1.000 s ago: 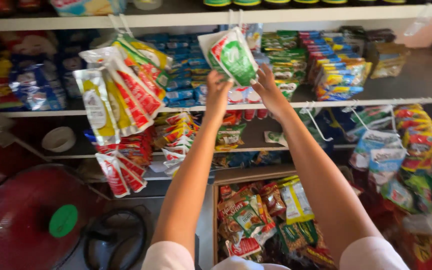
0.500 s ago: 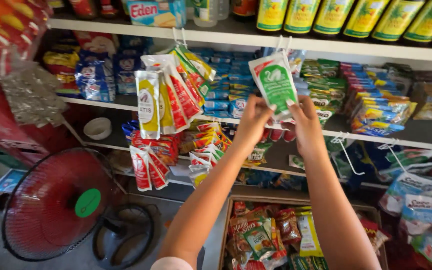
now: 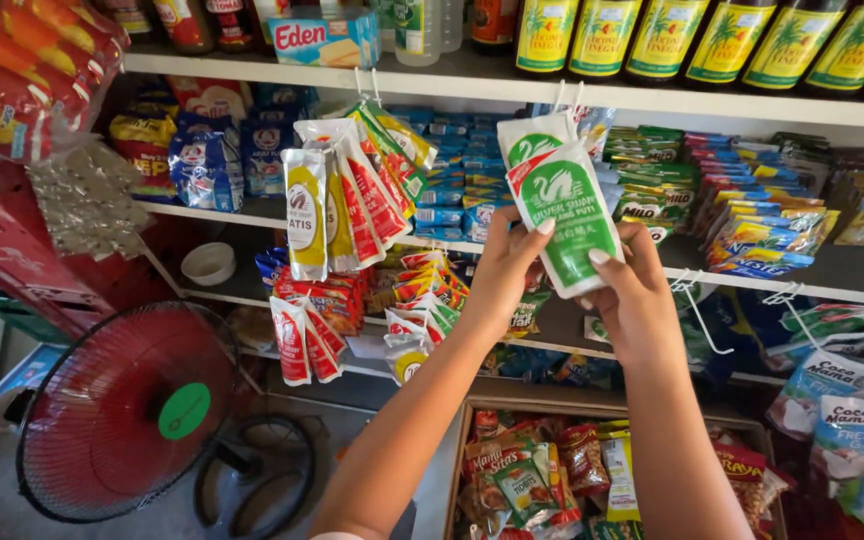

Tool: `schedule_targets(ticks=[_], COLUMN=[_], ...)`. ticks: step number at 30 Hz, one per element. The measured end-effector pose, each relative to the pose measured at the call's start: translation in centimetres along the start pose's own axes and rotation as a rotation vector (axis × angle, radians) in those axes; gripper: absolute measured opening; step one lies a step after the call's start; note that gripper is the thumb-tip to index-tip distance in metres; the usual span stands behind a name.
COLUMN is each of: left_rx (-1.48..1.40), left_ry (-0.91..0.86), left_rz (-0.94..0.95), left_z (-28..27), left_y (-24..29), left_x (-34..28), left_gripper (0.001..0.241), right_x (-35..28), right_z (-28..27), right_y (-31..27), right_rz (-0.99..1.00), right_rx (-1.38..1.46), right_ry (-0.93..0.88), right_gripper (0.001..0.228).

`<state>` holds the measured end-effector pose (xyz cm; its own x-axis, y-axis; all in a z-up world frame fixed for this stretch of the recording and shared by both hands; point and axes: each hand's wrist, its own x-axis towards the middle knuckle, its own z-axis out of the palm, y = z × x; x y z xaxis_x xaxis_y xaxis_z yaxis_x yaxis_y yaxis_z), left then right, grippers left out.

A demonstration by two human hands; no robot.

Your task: Organizing and sorting food sachets and pouches on store shelves from a box.

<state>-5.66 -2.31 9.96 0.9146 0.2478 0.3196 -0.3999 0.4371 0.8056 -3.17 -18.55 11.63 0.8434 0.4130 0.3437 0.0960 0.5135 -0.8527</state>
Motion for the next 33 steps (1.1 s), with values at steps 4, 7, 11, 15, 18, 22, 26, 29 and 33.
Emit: schedule_targets(ticks=[4, 7, 11, 15, 18, 22, 26, 29, 33], left_rx=[0.021, -0.036, -0.073, -0.11, -0.1, -0.021, 0.037, 0.094, 0.065], left_ry=[-0.035, -0.075, -0.112, -0.166, -0.207, -0.07, 0.053, 0.217, 0.254], left_rz=[0.118, 0.19, 0.23, 0.253, 0.322, 0.124, -0.004, -0.381, -0.535], left_z=[1.7, 2.7, 3.6, 4.2, 3.6, -1.1, -6.5, -9.1, -11.4], left_y=[1.6, 2.3, 3.5, 4.5, 4.4, -2.9, -14.4, -20.7, -26.8], left_x=[-1.0, -1.4, -2.9, -5.0, -6.6, -7.1, -8.6, -11.3, -15.0], left_gripper=[0.042, 0.039, 0.036, 0.04, 0.045, 0.057, 0.068, 0.067, 0.068], right_x=[-1.0, -1.3, -1.9, -3.7, -4.6, -5.0, -7.8, -11.2, -16.3], right_z=[1.1, 1.6, 1.3, 1.6, 0.1, -5.6, -11.9, -14.1, -19.1], right_y=[-2.1, -3.3, -3.7, -4.0, -2.5, 4.0, 13.8, 18.3, 25.2], right_rz=[-0.061, -0.085, -0.116, -0.172, -0.246, -0.029, 0.333, 0.633, 0.633], right_rx=[0.008, 0.026, 0.042, -0.031, -0.158, -0.245, -0.385, -0.258, -0.175], right_ry=[-0.029, -0.044, -0.048, -0.032, -0.049, -0.023, 0.161, 0.296, 0.255], right_gripper=[0.015, 0.012, 0.015, 0.019, 0.03, 0.027, 0.039, 0.044, 0.042])
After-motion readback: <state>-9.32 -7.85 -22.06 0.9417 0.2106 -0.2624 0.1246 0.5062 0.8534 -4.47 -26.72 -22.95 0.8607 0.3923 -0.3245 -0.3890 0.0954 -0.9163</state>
